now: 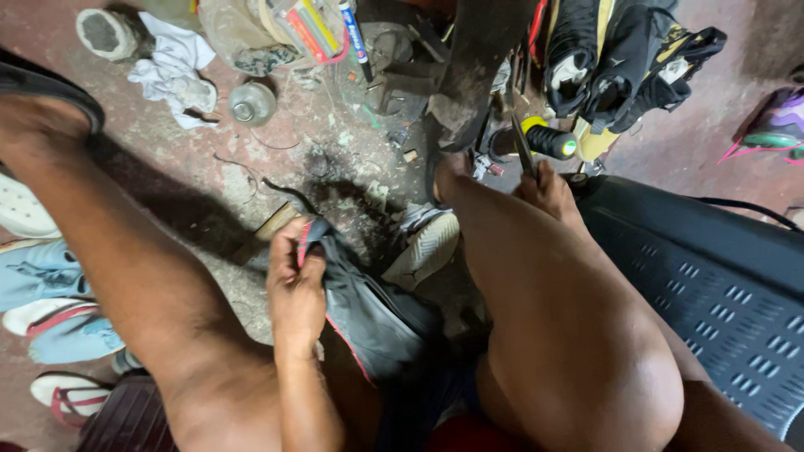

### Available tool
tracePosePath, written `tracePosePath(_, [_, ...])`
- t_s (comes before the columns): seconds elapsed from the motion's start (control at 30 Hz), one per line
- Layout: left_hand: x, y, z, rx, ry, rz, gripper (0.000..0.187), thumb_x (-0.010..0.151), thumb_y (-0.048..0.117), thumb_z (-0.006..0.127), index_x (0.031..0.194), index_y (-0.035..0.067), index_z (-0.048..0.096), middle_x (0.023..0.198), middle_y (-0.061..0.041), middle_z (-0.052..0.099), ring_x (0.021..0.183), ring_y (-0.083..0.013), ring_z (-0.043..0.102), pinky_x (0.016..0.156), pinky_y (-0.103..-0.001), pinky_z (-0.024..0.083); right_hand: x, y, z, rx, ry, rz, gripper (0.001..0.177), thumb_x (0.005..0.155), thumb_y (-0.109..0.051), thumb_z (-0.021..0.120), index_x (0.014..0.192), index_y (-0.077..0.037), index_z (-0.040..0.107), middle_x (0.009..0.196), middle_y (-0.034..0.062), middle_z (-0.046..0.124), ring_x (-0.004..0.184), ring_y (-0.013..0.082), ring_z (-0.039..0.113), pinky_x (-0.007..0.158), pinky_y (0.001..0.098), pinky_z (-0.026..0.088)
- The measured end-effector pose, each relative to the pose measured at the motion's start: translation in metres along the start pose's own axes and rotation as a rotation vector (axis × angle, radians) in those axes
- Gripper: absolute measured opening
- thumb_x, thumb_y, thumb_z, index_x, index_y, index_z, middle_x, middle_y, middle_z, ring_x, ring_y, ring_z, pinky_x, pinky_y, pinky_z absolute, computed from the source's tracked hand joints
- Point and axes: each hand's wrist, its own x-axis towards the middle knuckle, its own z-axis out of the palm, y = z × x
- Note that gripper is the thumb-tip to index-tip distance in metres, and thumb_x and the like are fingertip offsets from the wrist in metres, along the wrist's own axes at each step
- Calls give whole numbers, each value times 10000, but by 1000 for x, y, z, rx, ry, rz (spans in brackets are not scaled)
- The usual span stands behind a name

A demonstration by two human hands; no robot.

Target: The person sits on the floor and repairs a black sneaker. They use a small tool to scrape the sole, apply glue from a bottle to the sole and upper, and press the parts together to reattach them.

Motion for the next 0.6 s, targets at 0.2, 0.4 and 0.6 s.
tracePosePath(0.2, [-2,5,3,233,132,89,432,879,-115,516,1287,21,561,1159,-54,605,1082,-150,583,1025,-279,452,53,-50,-29,577,223,189,119,1064,-142,517,1154,-71,552,847,62,575,752,160,578,702,328,480])
tracePosePath(0.4, [3,14,6,385,135,101,415,880,-104,545,1279,7,573,1139,-88,641,1054,-174,619,1006,-306,479,133,-50,-26,532,372,108,293,1009,-82,564,1296,-31,534,964,161,599,840,303,585,743,415,480])
tracePosePath(0.6, [6,12,6,465,115,81,437,850,-117,548,1270,0,580,1131,-98,642,1050,-178,614,998,-303,471,184,-14,5,161,487,42,456,1008,-105,577,1446,-58,459,1302,267,638,1182,494,620,966,507,515])
